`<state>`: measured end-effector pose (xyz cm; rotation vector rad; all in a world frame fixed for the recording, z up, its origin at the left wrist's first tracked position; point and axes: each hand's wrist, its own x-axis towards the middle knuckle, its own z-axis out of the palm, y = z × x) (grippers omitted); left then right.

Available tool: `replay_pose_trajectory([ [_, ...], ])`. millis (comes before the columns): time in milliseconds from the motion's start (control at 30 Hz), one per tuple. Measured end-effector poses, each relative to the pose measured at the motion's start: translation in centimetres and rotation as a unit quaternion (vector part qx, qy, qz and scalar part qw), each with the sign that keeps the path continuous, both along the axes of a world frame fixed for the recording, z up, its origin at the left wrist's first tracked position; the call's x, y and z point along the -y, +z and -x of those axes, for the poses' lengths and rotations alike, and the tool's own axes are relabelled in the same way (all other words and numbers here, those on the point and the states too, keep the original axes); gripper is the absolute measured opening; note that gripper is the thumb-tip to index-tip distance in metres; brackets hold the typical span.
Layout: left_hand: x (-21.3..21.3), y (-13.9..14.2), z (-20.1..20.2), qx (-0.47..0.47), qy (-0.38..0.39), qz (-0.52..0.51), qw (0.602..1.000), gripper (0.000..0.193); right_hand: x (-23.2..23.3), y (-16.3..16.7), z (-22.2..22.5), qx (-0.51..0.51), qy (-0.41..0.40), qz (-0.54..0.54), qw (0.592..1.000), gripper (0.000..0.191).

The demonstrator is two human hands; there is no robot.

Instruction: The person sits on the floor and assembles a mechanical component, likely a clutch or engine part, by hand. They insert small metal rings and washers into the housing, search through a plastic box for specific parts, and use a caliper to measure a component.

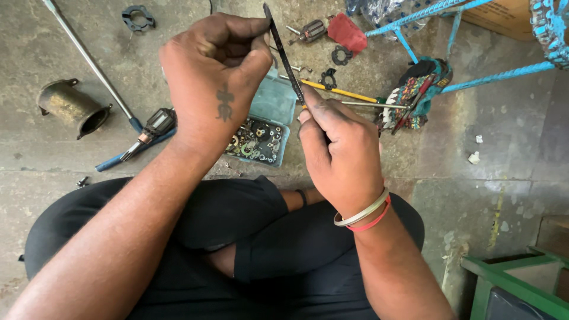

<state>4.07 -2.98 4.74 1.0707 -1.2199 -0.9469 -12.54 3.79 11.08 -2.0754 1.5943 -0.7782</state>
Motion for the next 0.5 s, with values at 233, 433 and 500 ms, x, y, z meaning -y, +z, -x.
replay_pose_trajectory([
  [233,0.1,-0.5,-0.1,0.062,-0.004,0.013,0.998,0.011,0.0,0.3,0.0,-0.024,-0.003,-0.029,0.999,0.033],
  [433,1.6,0.6,-1.6,0.055,0.016,0.045,0.997,0.009,0.4,1.7,1.0,-0.009,0.012,-0.07,0.997,0.03],
  [500,1.9,1.1,-2.1,0.017,0.012,0.031,0.999,0.005,0.5,1.9,1.2,0.022,-0.039,-0.118,0.992,0.032],
])
